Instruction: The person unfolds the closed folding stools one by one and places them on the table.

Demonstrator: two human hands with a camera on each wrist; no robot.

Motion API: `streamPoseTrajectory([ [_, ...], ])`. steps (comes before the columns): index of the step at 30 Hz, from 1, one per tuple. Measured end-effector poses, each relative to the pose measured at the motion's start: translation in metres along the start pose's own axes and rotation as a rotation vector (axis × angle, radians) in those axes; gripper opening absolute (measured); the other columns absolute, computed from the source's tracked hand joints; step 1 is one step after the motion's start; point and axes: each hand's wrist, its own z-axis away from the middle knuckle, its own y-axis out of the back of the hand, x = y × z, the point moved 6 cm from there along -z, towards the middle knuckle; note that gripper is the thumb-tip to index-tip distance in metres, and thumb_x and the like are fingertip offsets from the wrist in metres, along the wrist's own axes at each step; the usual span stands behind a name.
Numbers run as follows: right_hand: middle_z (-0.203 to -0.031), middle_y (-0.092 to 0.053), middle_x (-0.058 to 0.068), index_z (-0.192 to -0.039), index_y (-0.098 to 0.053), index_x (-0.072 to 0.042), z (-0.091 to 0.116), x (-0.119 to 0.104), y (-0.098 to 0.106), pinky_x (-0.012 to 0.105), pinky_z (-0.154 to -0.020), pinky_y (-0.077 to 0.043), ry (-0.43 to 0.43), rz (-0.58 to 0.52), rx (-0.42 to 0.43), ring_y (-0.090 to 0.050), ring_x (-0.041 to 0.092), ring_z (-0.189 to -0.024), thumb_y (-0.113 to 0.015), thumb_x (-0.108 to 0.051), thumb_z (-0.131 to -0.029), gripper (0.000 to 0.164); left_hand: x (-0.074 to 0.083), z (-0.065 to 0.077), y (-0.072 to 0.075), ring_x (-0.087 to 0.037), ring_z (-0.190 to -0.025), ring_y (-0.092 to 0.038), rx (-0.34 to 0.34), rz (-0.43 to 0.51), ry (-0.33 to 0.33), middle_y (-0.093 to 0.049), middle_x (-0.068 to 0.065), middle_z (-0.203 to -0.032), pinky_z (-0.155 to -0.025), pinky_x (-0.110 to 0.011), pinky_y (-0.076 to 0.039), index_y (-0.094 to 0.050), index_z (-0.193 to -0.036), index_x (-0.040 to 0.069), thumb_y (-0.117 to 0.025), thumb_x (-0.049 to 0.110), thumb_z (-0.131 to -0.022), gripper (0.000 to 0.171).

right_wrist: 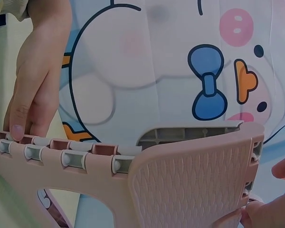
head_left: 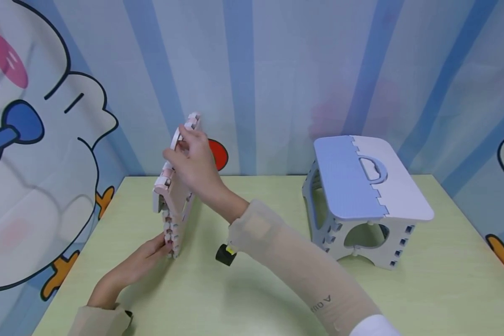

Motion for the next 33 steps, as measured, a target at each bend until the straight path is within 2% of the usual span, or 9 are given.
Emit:
streamPoseTrajectory([
  [4, -0.157, -0.029, 0.006, -0.154, -0.035, -0.007, -0.002, 0.001, -0.005, 0.015, -0.093, -0.048, -0.006, 0.018, -0.019, -0.049, 0.010, -0.129, -0.059, -0.013, -0.098, 0.062, -0.001, 0.000, 0.001, -0.049, -0.143, -0.018, 0.001, -0.005, 0.001, -0.016, -0.031, -0.159, -0.111, -0.061, -0.024, -0.012, -0.154, -0.011, -0.035, 0.019, -0.111, 0.057],
  [7, -0.159, -0.025, 0.003, -0.155, -0.033, -0.006, -0.003, 0.000, -0.008, 0.016, -0.098, -0.044, -0.008, 0.031, -0.036, -0.046, 0.010, -0.133, -0.059, -0.014, -0.099, 0.062, -0.002, 0.001, 0.002, -0.049, -0.143, -0.018, 0.000, -0.004, 0.005, -0.016, -0.032, -0.158, -0.110, -0.061, -0.024, -0.011, -0.154, -0.013, -0.034, 0.018, -0.111, 0.057],
  [13, -0.159, -0.024, -0.001, -0.155, -0.034, -0.005, -0.004, -0.002, -0.011, 0.015, -0.098, -0.044, 0.015, 0.065, -0.048, -0.047, 0.008, -0.132, -0.058, -0.015, -0.100, 0.061, -0.003, 0.001, 0.002, -0.049, -0.143, -0.017, -0.005, 0.002, 0.018, -0.015, -0.033, -0.158, -0.110, -0.061, -0.025, -0.011, -0.153, -0.013, -0.034, 0.020, -0.111, 0.059],
  [20, -0.160, -0.024, -0.001, -0.153, -0.034, 0.000, -0.004, -0.006, -0.014, 0.015, -0.099, -0.042, 0.055, 0.036, -0.070, -0.046, 0.011, -0.133, -0.057, -0.011, -0.100, 0.060, -0.004, 0.000, 0.002, -0.050, -0.143, -0.018, -0.006, -0.005, 0.043, -0.015, -0.034, -0.158, -0.110, -0.062, -0.026, -0.011, -0.153, -0.014, -0.034, 0.021, -0.111, 0.059],
  [33, -0.159, -0.028, 0.001, -0.153, -0.034, 0.000, -0.006, -0.010, -0.022, 0.013, -0.099, -0.042, 0.075, 0.041, -0.104, -0.047, 0.010, -0.132, -0.058, -0.012, -0.099, 0.060, -0.005, 0.001, 0.004, -0.050, -0.143, -0.019, 0.006, -0.024, 0.049, -0.018, -0.033, -0.157, -0.111, -0.062, -0.026, -0.014, -0.153, -0.014, -0.034, 0.022, -0.111, 0.059],
])
